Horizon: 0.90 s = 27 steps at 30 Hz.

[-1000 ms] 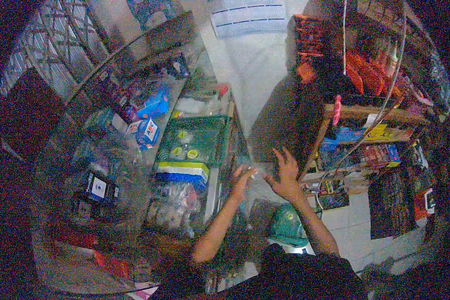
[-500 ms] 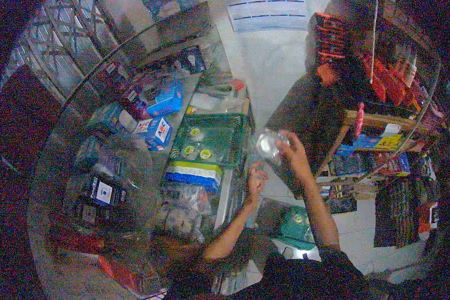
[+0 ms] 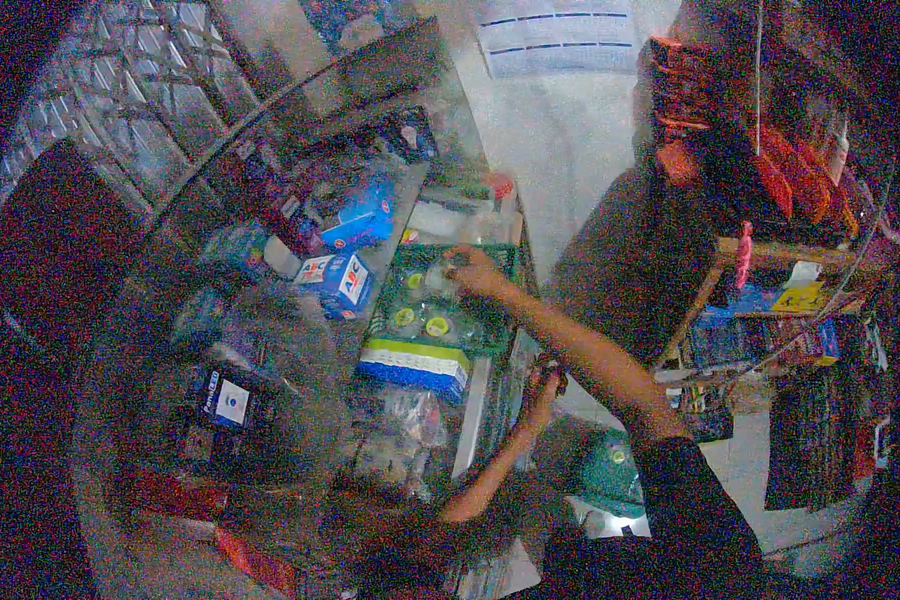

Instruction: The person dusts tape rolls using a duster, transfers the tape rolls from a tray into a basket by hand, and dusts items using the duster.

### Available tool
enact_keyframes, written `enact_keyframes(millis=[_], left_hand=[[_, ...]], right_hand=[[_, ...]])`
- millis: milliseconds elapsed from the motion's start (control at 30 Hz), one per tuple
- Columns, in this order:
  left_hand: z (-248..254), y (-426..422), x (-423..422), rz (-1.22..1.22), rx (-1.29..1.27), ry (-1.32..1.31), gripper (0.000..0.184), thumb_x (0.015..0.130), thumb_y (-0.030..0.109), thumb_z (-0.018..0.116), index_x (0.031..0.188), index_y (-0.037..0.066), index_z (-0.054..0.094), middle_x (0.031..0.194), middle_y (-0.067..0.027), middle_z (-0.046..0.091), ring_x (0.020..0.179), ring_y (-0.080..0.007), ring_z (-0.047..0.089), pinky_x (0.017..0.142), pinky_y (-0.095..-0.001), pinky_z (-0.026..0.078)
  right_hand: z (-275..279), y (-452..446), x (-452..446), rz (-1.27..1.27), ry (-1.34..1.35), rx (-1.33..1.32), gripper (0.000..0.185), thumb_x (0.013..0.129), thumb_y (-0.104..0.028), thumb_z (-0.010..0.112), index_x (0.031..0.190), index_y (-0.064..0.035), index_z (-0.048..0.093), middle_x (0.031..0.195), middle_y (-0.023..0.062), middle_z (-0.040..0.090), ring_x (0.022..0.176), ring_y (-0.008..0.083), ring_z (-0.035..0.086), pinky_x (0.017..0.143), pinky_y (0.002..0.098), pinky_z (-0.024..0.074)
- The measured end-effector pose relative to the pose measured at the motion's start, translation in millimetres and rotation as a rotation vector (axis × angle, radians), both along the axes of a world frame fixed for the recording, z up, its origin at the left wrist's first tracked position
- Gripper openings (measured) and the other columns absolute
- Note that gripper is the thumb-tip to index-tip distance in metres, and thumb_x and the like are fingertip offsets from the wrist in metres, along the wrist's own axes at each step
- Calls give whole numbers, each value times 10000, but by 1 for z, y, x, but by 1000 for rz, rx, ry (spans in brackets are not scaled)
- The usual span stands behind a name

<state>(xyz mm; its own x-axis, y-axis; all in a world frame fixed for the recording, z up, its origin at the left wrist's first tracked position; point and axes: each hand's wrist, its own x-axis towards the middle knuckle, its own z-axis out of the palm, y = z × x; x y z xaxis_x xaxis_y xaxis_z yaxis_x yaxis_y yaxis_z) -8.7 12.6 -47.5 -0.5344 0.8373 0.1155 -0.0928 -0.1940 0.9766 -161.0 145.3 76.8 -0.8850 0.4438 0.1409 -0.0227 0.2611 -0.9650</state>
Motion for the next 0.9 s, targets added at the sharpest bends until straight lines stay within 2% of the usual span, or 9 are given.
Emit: enact_keyframes(millis=[67,200,300,400,467,533,600,700,900], left_hand=[[6,-1,-1,-22,42,77,425,843,121,457,1264,63,475,754,-11,537,644,-126,458,575,-301,396],[-38,16,-7,11,46,142,392,857,130,456,1239,47,487,751,-48,544,639,-166,477,586,-332,403],[-83,27,-18,94,71,447,333,859,147,468,1164,20,508,768,-92,555,657,-234,504,604,-379,412],[-94,21,-10,272,100,474,289,849,179,498,1057,-19,527,783,-157,561,693,-303,526,633,-422,421],[-30,14,-1,107,-1,187,300,840,209,519,1007,-40,520,791,-203,560,721,-341,535,657,-439,430],[-20,3,0,86,-113,300,289,830,186,524,1009,-40,521,807,-224,566,729,-352,541,671,-441,441],[-36,3,0,130,-136,386,281,831,166,530,1027,-33,515,805,-228,570,724,-364,542,670,-447,442],[-73,16,3,216,-19,386,287,853,165,554,1072,-14,502,775,-198,568,691,-349,535,636,-443,429],[44,-9,12,58,-130,269,338,893,253,641,1135,49,520,734,-23,508,623,-85,436,556,-279,371]], right_hand=[[-15,0,-17,-99,-77,77,462,800,-275,748,1209,-155,570,822,104,630,671,207,610,606,369,499],[-65,2,-36,-306,-453,620,566,780,-394,721,1280,-193,549,1148,227,595,1076,383,570,926,508,447],[-17,-19,-7,-189,-574,493,663,787,-465,671,1371,-222,472,1369,273,428,1267,489,376,1049,580,309],[-23,-16,-8,-163,-608,722,726,782,-482,681,1413,-233,422,1402,277,384,1258,497,383,1040,579,325],[6,-34,10,-162,-500,682,732,791,-472,687,1419,-209,419,1402,268,392,1263,478,387,1054,554,318],[31,-50,38,-169,-246,676,724,810,-441,690,1426,-182,412,1403,248,402,1268,439,399,1064,524,319],[37,-51,77,-188,155,695,704,838,-388,688,1435,-153,401,1406,217,414,1272,382,420,1070,489,328],[47,-51,164,-250,305,443,623,879,-243,672,1432,-130,410,1400,142,453,1272,255,432,1044,405,375],[-37,6,299,-525,84,-55,532,899,-231,657,1393,-145,481,1318,112,533,1076,180,543,913,317,439]])
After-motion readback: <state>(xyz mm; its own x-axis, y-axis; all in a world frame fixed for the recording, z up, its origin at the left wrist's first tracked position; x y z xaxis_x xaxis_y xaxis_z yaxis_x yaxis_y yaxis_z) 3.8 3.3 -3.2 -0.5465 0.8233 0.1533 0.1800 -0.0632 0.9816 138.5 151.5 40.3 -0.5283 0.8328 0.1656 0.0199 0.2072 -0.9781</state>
